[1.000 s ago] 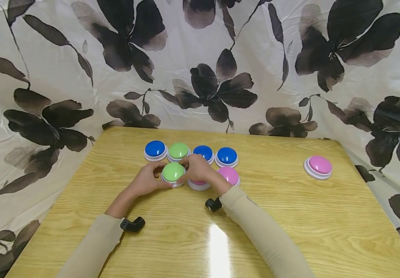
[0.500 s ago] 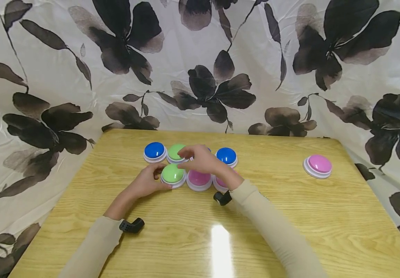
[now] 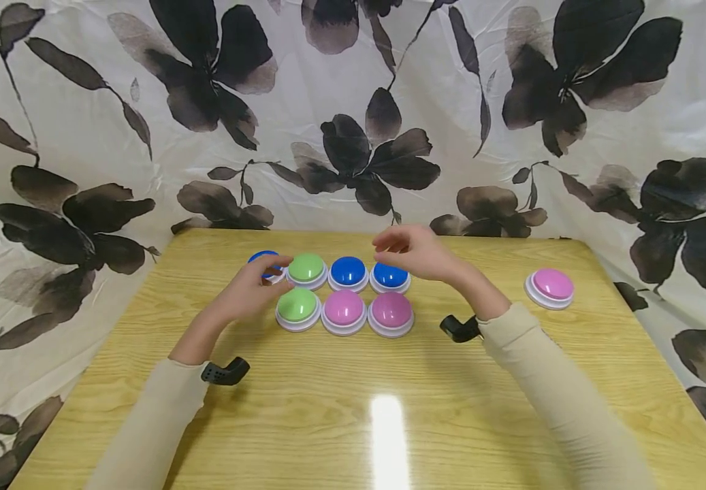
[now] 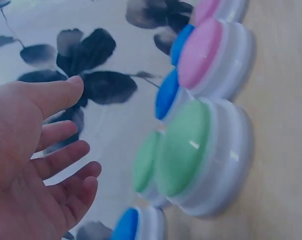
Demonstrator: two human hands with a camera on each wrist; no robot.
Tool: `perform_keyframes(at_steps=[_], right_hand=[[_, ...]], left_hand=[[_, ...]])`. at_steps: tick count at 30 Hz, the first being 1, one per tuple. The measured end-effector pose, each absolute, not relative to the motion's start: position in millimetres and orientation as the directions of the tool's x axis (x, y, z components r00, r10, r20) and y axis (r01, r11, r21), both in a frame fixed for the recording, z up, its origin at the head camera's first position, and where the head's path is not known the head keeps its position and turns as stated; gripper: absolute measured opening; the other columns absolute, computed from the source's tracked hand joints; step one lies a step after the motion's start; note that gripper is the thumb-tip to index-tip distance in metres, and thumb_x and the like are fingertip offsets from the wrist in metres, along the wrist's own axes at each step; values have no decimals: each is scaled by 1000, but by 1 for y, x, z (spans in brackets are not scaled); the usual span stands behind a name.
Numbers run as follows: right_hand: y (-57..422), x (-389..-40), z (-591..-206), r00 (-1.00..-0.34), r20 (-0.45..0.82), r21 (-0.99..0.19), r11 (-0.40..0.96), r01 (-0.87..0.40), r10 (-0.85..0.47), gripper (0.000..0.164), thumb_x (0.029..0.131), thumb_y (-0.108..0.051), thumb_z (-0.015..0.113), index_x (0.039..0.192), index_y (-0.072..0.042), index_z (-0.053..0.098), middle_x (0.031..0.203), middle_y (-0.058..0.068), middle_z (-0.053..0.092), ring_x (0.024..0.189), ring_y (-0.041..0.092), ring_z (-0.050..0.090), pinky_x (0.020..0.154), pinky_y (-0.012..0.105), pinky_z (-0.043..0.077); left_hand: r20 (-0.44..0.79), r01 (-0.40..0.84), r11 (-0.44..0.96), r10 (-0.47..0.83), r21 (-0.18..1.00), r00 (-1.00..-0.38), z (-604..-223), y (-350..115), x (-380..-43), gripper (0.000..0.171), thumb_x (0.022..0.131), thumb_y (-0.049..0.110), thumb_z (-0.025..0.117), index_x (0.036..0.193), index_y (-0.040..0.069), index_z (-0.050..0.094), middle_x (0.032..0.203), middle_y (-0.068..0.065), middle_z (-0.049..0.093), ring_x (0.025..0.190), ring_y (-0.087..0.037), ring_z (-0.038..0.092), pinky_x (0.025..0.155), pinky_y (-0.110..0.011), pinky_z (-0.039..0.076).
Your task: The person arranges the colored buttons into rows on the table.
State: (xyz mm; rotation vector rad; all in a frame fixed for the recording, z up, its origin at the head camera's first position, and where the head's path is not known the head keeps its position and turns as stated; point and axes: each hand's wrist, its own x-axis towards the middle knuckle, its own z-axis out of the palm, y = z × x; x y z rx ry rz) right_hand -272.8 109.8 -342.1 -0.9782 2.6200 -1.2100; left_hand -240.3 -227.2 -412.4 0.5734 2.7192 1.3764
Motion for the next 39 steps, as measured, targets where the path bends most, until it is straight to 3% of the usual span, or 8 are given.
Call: perform_keyframes(at_steps=[12,25,29,35,39], right_hand=[[192,-272,-345,-875,148,-681,594,-428,-461,26,92,-17,68,113,-3,69,103,9,69,88,22,64,77,34,52],[265,-268,-362,-937,66,-724,629,-282,-344,37,97,-25,62,125,0,61,116,16,63,103,28,59,85,35,49],[282,-266,-367,-951,60,-706,661,-256,-303,39,98,-27,60,125,1,60,117,17,64,104,27,60,84,29,50],[309,-270,-377,-971,70,-713,669,-209,-229,39,98,-24,60,124,6,60,118,24,63,98,12,60,81,16,46],[325,-272,-383,-982,68,-700,693,-171,-174,40,98,-24,60,123,7,60,120,25,61,102,19,58,80,17,44]], left_hand=[[128,401,527,478,750,-869,-384,-180,-268,40,96,20,63,132,3,57,128,-15,58,112,-30,55,92,-46,46],[178,464,438,552,770,-815,-397,-122,-280,32,96,15,63,125,2,62,118,-13,64,103,-23,60,89,-37,49],[177,474,410,581,780,-795,-402,-105,-278,30,96,14,63,124,2,63,117,-13,65,102,-21,61,89,-34,50],[196,489,366,607,792,-770,-406,-82,-276,31,95,18,64,123,4,64,115,-8,65,100,-18,60,88,-32,49],[193,482,335,623,810,-758,-407,-69,-276,30,95,17,64,123,4,64,114,-9,65,98,-18,59,86,-31,50]])
